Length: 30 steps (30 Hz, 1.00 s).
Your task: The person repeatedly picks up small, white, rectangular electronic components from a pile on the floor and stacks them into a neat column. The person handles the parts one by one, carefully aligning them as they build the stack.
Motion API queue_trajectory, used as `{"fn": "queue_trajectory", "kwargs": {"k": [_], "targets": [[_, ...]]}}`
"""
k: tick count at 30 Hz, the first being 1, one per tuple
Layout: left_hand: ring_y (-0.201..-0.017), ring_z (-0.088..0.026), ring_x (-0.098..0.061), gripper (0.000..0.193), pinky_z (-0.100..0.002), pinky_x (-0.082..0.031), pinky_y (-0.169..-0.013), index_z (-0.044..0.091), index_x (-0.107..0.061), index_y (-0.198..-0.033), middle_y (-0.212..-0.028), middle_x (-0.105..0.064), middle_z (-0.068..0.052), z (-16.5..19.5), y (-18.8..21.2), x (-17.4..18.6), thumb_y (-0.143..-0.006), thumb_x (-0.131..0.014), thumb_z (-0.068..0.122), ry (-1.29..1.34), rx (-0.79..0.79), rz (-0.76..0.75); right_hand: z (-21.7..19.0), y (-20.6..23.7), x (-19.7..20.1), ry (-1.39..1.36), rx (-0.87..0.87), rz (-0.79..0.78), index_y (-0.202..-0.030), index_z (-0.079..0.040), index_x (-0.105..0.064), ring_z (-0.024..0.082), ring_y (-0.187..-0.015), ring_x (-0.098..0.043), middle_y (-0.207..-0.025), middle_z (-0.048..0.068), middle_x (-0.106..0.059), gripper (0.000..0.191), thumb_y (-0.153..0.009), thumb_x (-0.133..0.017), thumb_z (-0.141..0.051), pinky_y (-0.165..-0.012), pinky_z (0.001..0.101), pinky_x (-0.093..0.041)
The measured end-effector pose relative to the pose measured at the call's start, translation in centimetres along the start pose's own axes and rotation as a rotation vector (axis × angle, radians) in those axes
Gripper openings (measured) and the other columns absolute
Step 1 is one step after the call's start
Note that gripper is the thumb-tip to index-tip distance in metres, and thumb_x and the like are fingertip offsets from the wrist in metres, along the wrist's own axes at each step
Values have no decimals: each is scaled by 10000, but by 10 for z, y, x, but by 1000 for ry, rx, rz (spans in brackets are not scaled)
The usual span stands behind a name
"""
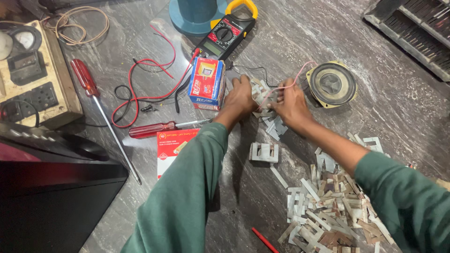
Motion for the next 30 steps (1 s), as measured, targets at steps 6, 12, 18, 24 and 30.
{"fn": "queue_trajectory", "kwargs": {"k": [6,12,18,24,30], "targets": [[-1274,-438,-554,1014,-468,-503,-1031,174,-404,-1477,-1460,-395,-208,11,14,0,-628,-954,247,-90,-8,-66,0,11,1,17,44,54,-1105,27,-642,321,-964,-703,-1041,204,-702,393,-803,-828,-142,-837,425,-561],[-1309,-451,-447,850,-485,-422,-1068,116,-526,-1345,-1348,-522,-209,3,35,-31,-629,-954,275,-195,-77,143,1,31,7,-20,121,15,-1221,-15,-676,336,-972,-713,-1076,213,-704,435,-791,-693,-78,-834,434,-566],[-1200,-431,-544,652,-459,-479,-1014,39,-618,-1208,-1230,-600,-250,-28,15,-62,-625,-893,136,40,-166,178,-11,34,13,93,0,-143,-1164,-28,-658,359,-993,-675,-1059,205,-696,513,-750,-876,-239,-836,454,-526],[-906,-339,-738,410,-417,-570,-809,72,-719,-1036,-939,-741,-197,-38,18,-64,-635,-802,53,264,-233,95,-25,39,16,-6,-47,-146,-1275,-48,-555,322,-943,-682,-1011,185,-697,717,-670,-892,-234,-818,437,-542],[-824,-281,-719,350,-405,-557,-743,52,-722,-992,-870,-735,-162,-33,36,-53,-667,-851,73,280,-390,127,-29,39,22,94,-35,-258,-1115,-73,-711,250,-938,-681,-1002,111,-710,460,-736,-910,-243,-824,408,-543]]}}
Point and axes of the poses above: each hand's wrist, its own y-axis away from the middle knuckle, its own x-axis out of the back of the hand, z = x × y, the point moved 1 cm from there along -y, towards the middle knuckle
